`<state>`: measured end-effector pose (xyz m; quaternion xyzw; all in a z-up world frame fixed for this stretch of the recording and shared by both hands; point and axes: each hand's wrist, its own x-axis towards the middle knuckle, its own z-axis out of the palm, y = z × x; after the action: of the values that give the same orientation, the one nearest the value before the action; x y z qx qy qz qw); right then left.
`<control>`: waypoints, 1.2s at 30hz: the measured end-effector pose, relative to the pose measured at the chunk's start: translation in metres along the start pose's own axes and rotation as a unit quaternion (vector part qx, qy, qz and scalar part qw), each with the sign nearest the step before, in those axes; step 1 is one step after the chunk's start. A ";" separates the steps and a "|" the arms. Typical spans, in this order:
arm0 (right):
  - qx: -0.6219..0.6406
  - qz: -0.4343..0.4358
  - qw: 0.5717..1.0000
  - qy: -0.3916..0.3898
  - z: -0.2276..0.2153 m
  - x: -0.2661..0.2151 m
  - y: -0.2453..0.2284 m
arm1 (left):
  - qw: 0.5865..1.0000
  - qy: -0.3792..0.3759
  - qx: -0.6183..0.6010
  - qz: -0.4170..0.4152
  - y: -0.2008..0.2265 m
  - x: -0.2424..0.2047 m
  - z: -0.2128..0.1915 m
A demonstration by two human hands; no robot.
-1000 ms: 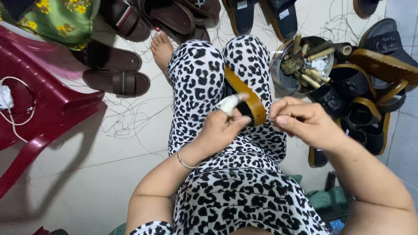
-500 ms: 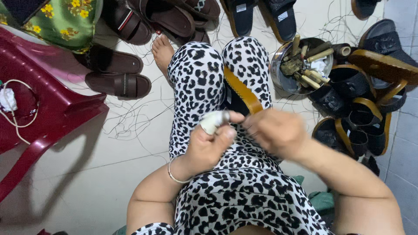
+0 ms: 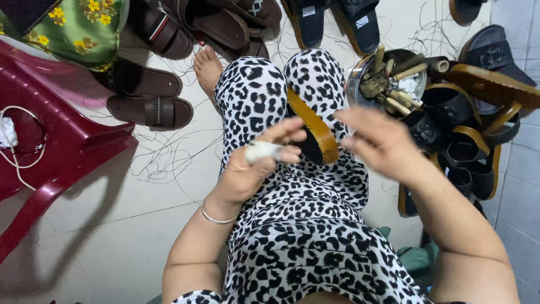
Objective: The person sits on the floor and sews a black slip-on shoe with a tan sole using a needle and thread. They repeatedly push the needle through the shoe's edge and pull the thread to stitch the sole to the upper part of the shoe.
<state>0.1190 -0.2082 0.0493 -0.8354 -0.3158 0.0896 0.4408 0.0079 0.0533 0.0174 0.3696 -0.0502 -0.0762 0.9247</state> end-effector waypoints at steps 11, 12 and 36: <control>0.374 0.027 0.923 -0.087 0.012 -0.005 -0.032 | 0.921 0.299 -0.244 0.046 0.019 -0.013 -0.082; 0.374 0.028 0.923 -0.087 0.021 -0.013 -0.016 | 0.921 0.299 -0.244 0.045 0.008 -0.015 -0.095; -0.121 0.109 0.957 -0.242 -0.066 0.011 -0.018 | 0.886 0.451 0.103 -0.012 0.034 -0.077 -0.174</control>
<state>0.1479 -0.2389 0.1044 -0.8652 -0.3287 0.2973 0.2345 -0.0389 0.2085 -0.0875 0.4582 0.3694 0.0937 0.8030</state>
